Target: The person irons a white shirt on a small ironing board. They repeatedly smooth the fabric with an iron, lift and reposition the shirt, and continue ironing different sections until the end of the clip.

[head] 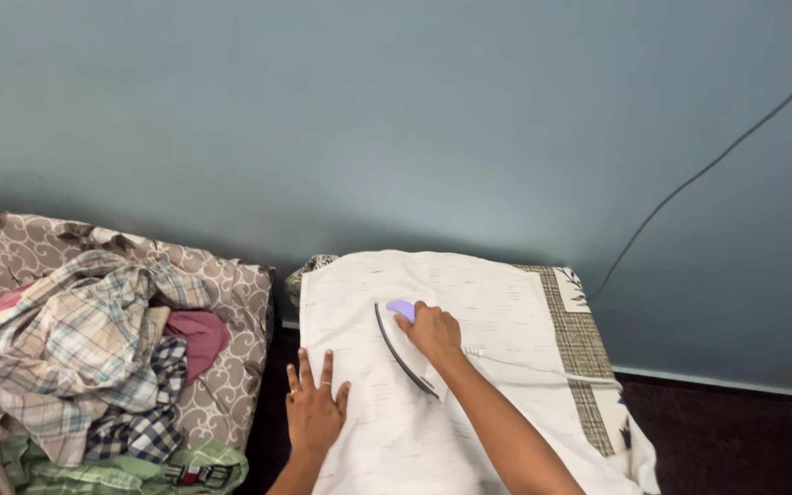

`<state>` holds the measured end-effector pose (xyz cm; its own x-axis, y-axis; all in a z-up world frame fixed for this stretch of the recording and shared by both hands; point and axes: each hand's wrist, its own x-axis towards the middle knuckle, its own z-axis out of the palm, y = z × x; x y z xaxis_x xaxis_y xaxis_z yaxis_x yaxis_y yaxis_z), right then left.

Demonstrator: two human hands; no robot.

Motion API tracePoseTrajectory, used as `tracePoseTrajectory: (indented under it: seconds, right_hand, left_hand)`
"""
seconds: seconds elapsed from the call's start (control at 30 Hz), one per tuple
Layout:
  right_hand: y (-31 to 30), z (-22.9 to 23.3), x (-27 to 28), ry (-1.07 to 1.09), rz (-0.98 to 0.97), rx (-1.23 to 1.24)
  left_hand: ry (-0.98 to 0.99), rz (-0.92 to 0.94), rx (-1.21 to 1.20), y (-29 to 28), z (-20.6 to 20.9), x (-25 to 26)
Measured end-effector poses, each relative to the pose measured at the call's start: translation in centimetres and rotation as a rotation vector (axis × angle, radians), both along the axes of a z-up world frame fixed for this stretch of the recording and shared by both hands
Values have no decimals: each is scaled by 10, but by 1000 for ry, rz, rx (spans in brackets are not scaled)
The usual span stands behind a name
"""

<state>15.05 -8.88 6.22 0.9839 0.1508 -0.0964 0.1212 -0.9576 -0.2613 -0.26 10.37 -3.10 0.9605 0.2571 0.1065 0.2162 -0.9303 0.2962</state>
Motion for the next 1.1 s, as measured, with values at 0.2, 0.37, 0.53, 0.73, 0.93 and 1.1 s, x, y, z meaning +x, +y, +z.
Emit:
tracePoseTrajectory:
  seconds: [0.2,0.37,0.53,0.73,0.93,1.1]
  right_hand:
    - [47,-7,83,30,-186,55]
    - [70,-18,126,-40,-171,82]
    - [66,-21,106,61,-77,78]
    - [75,-16,10,120,91,47]
    - [106,1,21,75,48,66]
    - [145,-9,80,-21,29,38]
  left_hand:
    - [-50,-10,-47,0,-4,2]
    - [7,-19,-69,2,-1,4]
    - [87,-21,-185,4,4,3]
    - [54,251,-653,14,-12,6]
    - [49,231,-639,15,-31,10]
    - [105,239,-642,14,-34,16]
